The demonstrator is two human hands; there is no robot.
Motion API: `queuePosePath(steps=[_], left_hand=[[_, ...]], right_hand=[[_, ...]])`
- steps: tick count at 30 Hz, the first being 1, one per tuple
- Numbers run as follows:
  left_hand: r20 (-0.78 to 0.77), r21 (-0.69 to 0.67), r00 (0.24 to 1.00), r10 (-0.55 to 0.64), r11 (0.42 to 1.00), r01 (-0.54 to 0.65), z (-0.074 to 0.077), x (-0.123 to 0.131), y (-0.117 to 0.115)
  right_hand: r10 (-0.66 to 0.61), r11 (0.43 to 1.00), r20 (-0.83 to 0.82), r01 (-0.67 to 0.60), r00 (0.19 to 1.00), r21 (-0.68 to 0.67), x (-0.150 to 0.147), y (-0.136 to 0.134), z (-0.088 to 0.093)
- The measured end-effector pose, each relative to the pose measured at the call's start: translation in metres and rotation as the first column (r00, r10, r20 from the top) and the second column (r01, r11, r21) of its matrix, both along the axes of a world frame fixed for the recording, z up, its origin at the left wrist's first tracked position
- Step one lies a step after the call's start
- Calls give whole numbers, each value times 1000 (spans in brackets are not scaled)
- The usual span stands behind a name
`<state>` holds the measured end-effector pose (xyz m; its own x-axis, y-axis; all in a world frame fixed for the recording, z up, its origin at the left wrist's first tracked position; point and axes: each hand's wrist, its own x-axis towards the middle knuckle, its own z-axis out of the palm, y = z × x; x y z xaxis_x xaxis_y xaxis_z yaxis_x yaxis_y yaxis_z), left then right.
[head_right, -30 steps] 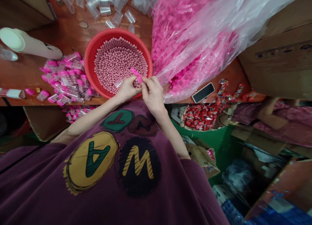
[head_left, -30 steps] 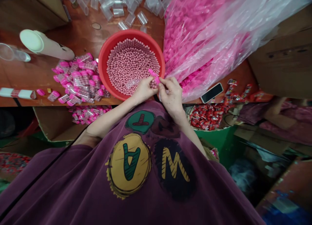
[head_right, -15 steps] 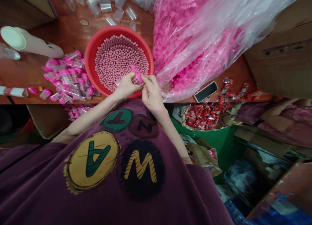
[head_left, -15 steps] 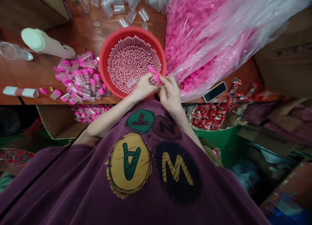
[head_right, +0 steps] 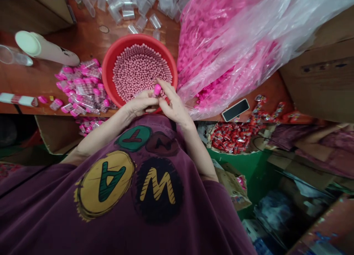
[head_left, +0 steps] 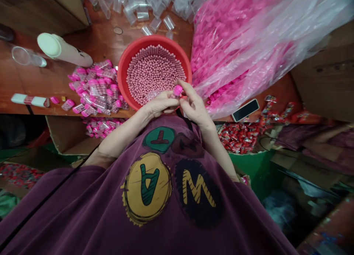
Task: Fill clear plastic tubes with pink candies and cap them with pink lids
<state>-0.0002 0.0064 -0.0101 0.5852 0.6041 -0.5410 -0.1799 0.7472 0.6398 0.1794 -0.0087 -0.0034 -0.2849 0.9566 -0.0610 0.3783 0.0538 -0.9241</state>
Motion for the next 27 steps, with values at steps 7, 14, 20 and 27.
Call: queuePosePath(steps=[7,14,20,27], left_hand=[[100,-83,994,35,996,-27,-7,0,-6],[72,-211,992,103,974,-85,-13,-2,-6],[32,-159,982,184,971,-177,-20,-25,-3],[-283,61,949,141,990,-129,-40,-64,-13]], right_hand=[[257,963,199,-268,946,27,9,-3,7],[127,972,310,-180,942,150,-14,-1,-16],[181,952,368,-256,912,165,-37,9,-30],[343,931,375,-366,861,-12,-83,-1,-45]])
